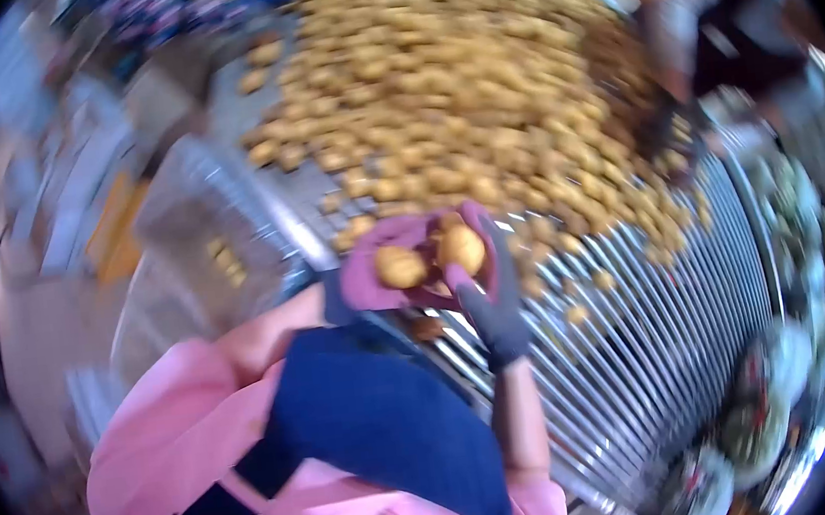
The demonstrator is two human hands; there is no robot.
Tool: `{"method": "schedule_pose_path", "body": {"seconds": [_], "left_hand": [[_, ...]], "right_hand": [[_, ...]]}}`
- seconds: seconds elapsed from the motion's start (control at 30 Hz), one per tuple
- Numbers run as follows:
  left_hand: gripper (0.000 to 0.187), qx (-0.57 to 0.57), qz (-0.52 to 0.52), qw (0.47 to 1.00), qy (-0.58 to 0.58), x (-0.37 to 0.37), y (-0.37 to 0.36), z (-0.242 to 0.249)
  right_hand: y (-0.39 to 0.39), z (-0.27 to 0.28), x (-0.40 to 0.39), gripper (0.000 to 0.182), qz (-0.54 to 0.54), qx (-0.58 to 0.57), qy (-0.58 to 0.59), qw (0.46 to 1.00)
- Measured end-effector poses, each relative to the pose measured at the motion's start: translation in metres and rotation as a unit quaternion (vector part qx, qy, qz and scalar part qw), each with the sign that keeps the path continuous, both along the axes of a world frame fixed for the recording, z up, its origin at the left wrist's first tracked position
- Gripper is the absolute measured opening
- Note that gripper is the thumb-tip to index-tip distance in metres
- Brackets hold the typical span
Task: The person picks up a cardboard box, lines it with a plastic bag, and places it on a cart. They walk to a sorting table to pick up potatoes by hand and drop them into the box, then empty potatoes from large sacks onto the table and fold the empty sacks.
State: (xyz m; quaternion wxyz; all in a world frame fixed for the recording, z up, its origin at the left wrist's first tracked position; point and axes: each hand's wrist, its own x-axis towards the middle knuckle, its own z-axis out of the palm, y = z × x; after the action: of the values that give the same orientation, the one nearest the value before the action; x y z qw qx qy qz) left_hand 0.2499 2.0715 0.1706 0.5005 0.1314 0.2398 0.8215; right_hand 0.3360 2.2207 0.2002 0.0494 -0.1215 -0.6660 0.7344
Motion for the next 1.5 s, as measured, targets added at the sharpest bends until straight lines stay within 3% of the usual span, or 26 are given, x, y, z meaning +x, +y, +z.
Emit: {"method": "schedule_pose_path", "body": {"seconds": [0.03, 0.1, 0.13, 0.17, 0.23, 0.3, 0.33, 0.5, 0.57, 0.6, 0.67, 0.7, 0.73, 0.77, 0.83, 0.93, 1.0, 1.03, 1.07, 1.13, 1.17, 1.27, 1.33, 1.4, 1.43, 1.5], "left_hand": [[0.045, -0.01, 0.057, 0.99, 0.132, 0.002, -0.013, 0.01], [0.043, -0.032, 0.261, 0.943, 0.206, 0.021, -0.034, -0.034], [0.049, 0.042, 0.232, 0.953, 0.191, 0.012, -0.051, -0.003], [0.05, -0.096, 0.196, 0.956, 0.196, 0.005, -0.064, -0.014], [0.05, 0.045, 0.168, 0.971, -0.163, 0.006, -0.106, -0.012], [0.044, 0.187, 0.186, 0.933, -0.244, -0.004, -0.152, -0.008], [0.043, 0.117, 0.265, 0.922, -0.258, -0.004, -0.182, -0.013], [0.044, -0.17, 0.484, 0.858, 0.039, -0.009, -0.282, -0.023], [0.047, -0.422, 0.476, 0.705, 0.313, -0.014, -0.303, -0.035], [0.047, -0.423, 0.477, 0.705, 0.311, -0.019, -0.312, -0.048], [0.048, -0.563, 0.404, 0.588, 0.417, -0.027, -0.325, -0.072], [0.048, -0.564, 0.405, 0.589, 0.414, -0.031, -0.322, -0.075], [0.048, -0.432, 0.502, 0.735, 0.147, -0.035, -0.315, -0.079], [0.047, -0.248, 0.541, 0.792, -0.138, -0.038, -0.312, -0.083], [0.047, -0.254, 0.548, 0.792, -0.094, -0.037, -0.313, -0.118], [0.036, -0.613, 0.38, 0.691, 0.043, -0.034, -0.293, -0.136], [0.032, -0.585, 0.3, 0.752, 0.037, -0.013, -0.278, -0.165], [0.033, -0.629, 0.054, 0.711, 0.31, -0.008, -0.27, -0.176], [0.034, -0.583, -0.2, 0.572, 0.541, -0.003, -0.261, -0.183], [0.036, -0.626, -0.077, 0.701, 0.332, 0.013, -0.229, -0.135], [0.036, -0.622, -0.081, 0.702, 0.338, 0.014, -0.228, -0.135], [0.04, -0.68, -0.1, 0.622, 0.375, -0.002, -0.233, -0.11], [0.036, -0.76, -0.042, 0.502, 0.411, -0.013, -0.235, -0.069], [0.03, -0.719, 0.134, 0.396, 0.556, -0.035, -0.251, -0.103], [0.034, -0.681, 0.211, 0.417, 0.563, -0.052, -0.249, -0.1], [0.044, -0.636, 0.271, 0.313, 0.651, -0.086, -0.232, -0.11]], "right_hand": [[-0.004, 0.003, -0.007, 0.064, 0.092, 0.326, 0.07, 0.938], [-0.034, 0.012, -0.02, 0.059, 0.136, 0.395, 0.136, 0.898], [-0.046, 0.005, -0.02, 0.058, 0.129, 0.312, 0.123, 0.933], [-0.052, -0.002, -0.02, 0.057, 0.114, 0.231, 0.103, 0.961], [-0.064, -0.009, -0.024, 0.055, 0.115, 0.183, 0.1, 0.971], [-0.069, -0.017, -0.027, 0.054, 0.095, 0.128, 0.091, 0.983], [-0.068, -0.019, -0.028, 0.051, 0.11, 0.165, 0.088, 0.976], [-0.064, -0.028, -0.024, 0.045, 0.121, 0.184, 0.044, 0.974], [-0.059, -0.032, -0.021, 0.046, 0.107, 0.152, 0.011, 0.982], [-0.056, -0.028, -0.02, 0.049, 0.114, 0.156, 0.013, 0.981], [-0.048, -0.032, -0.019, 0.05, 0.109, 0.189, 0.015, 0.976], [-0.042, -0.036, -0.018, 0.051, 0.103, 0.223, 0.018, 0.969], [-0.037, -0.041, -0.018, 0.05, 0.093, 0.23, 0.027, 0.968], [-0.033, -0.042, -0.015, 0.05, 0.096, 0.232, 0.025, 0.968], [-0.031, -0.037, -0.013, 0.049, 0.067, 0.226, -0.009, 0.972], [-0.03, -0.043, -0.006, 0.05, 0.067, 0.218, -0.022, 0.973], [-0.032, -0.052, -0.005, 0.047, 0.071, 0.225, -0.035, 0.971], [-0.034, -0.054, -0.006, 0.047, 0.074, 0.225, -0.036, 0.971], [-0.036, -0.054, -0.007, 0.045, 0.113, 0.33, -0.028, 0.937], [-0.033, -0.061, -0.005, 0.04, 0.147, 0.422, -0.013, 0.894], [-0.028, -0.066, -0.001, 0.04, 0.139, 0.424, -0.015, 0.895], [0.005, -0.069, 0.011, 0.039, 0.136, 0.476, -0.055, 0.867], [0.03, -0.077, 0.027, 0.041, 0.051, 0.547, -0.052, 0.834], [0.077, -0.104, 0.052, 0.047, -0.098, 0.543, -0.024, 0.834], [0.081, -0.091, 0.055, 0.051, -0.183, 0.42, -0.098, 0.884], [0.117, -0.112, 0.075, 0.059, -0.24, 0.594, -0.219, 0.736]]}}
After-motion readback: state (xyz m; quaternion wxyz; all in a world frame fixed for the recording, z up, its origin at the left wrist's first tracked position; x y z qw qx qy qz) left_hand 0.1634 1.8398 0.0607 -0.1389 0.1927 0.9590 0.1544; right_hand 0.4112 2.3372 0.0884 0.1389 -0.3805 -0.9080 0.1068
